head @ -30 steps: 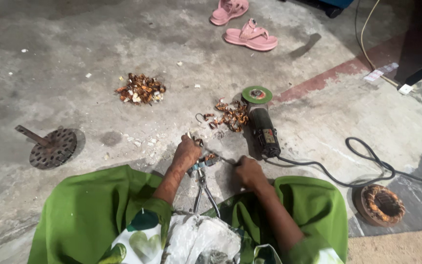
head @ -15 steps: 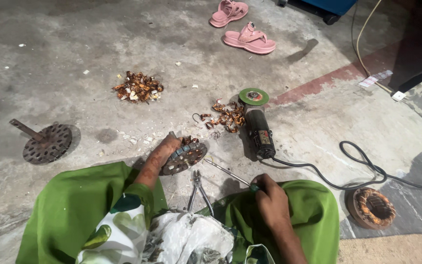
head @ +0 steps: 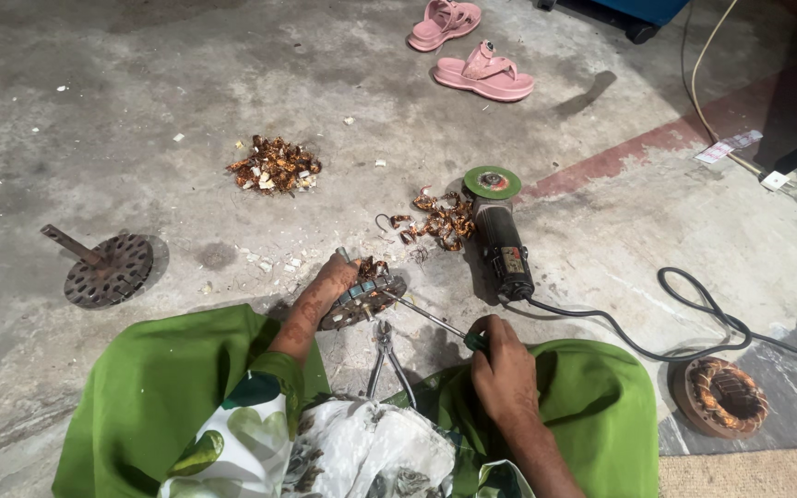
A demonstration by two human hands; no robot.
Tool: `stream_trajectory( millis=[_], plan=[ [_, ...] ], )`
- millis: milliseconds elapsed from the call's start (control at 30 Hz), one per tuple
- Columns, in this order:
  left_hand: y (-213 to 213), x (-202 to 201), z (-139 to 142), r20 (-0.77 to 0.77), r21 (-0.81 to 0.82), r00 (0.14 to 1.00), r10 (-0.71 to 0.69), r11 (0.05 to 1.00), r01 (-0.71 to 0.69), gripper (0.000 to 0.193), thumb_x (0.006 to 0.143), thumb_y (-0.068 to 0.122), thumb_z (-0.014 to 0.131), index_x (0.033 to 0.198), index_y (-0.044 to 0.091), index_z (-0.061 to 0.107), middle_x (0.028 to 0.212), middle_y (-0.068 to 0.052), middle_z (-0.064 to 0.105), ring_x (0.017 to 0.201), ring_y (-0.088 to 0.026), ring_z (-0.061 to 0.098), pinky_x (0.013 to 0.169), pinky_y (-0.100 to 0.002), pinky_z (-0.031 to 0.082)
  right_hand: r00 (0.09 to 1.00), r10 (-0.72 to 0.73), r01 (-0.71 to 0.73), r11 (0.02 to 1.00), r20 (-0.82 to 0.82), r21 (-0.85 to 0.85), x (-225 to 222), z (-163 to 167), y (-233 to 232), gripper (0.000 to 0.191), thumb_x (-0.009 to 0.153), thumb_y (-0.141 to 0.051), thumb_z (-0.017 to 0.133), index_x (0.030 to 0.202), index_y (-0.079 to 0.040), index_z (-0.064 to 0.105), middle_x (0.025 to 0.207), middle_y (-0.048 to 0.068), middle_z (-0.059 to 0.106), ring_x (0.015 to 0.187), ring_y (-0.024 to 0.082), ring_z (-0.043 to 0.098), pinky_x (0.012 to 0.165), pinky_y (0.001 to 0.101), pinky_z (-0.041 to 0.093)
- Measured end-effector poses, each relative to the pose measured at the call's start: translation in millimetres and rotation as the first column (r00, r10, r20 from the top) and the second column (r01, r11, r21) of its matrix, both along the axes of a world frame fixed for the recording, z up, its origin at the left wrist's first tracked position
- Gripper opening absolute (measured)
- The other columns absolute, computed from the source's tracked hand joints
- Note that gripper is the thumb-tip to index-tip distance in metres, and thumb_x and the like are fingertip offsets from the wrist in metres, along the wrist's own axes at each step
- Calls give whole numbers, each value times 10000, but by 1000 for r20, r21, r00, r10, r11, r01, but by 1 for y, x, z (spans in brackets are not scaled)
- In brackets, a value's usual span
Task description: The person sits on the floor and uses pliers and a screwdriver to remove copper wire from a circular metal component. They repeatedly pull and cut the wire, placing the removed pieces on the floor.
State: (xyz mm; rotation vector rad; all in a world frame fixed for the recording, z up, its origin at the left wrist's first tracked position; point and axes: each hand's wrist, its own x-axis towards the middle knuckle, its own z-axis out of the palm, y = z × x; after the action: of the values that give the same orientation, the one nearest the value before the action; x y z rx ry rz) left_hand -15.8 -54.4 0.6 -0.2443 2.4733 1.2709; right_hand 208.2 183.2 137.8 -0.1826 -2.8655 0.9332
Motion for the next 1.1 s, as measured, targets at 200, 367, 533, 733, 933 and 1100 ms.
stream_trajectory(
  millis=[200, 367, 533, 733, 933, 1100],
  plan=[
    [1, -3, 1, 94, -82, 991, -92, 992, 100, 561, 1015, 402, 611, 1242, -111, 589, 997, -226, 741, 859, -300, 698, 841, -454, 556, 998, 67, -66, 987, -1, 147, 10, 29, -15, 510, 724, -67, 693, 1219, -109, 577, 1053, 170, 634, 874, 404, 667, 741, 510, 547],
    [11, 3, 12, 105, 100, 975, -198, 977, 187, 545, 1015, 352, 566, 1328, -91, 510, 1030, -163, 746, 852, -227, 752, 831, -403, 537, 971, 233, -208, 929, -49, 305, 0, 60, -16, 195, 804, -195, 769, 986, -149, 714, 916, 83, 718, 710, 315, 717, 655, 450, 583],
    [33, 28, 29, 86, 14, 945, -314, 949, 314, 545, 989, 235, 560, 1412, -54, 374, 988, -128, 721, 846, -225, 721, 843, -396, 610, 933, 340, -346, 769, 113, 538, -21, 81, -14, 73, 854, -260, 740, 870, -195, 769, 796, 78, 738, 701, 286, 722, 649, 439, 575],
    [38, 37, 48, 37, -60, 889, -455, 887, 457, 440, 1027, 238, 526, 1388, 15, 411, 1029, -107, 678, 905, -215, 690, 833, -377, 578, 823, 440, -566, 589, 358, 577, -16, 63, 1, 183, 882, -333, 724, 894, -153, 756, 770, 106, 729, 712, 281, 721, 693, 433, 583],
    [65, 66, 62, 60, -319, 627, -777, 580, 750, 397, 886, 16, 512, 1278, 41, 564, 1090, -141, 691, 899, -240, 657, 816, -388, 623, 619, 626, -781, 431, 474, 452, -26, 12, 23, 208, 885, -333, 735, 919, -128, 750, 853, 94, 737, 750, 267, 726, 726, 412, 592],
    [49, 64, 53, -41, 40, 873, -486, 872, 487, 544, 896, 39, 479, 1426, 79, 362, 1103, -92, 674, 815, -221, 641, 821, -425, 585, 817, 484, -575, 726, 313, 378, -7, -12, 37, 199, 836, -279, 745, 1004, -172, 747, 852, 77, 750, 755, 279, 731, 712, 421, 594]
  ],
)
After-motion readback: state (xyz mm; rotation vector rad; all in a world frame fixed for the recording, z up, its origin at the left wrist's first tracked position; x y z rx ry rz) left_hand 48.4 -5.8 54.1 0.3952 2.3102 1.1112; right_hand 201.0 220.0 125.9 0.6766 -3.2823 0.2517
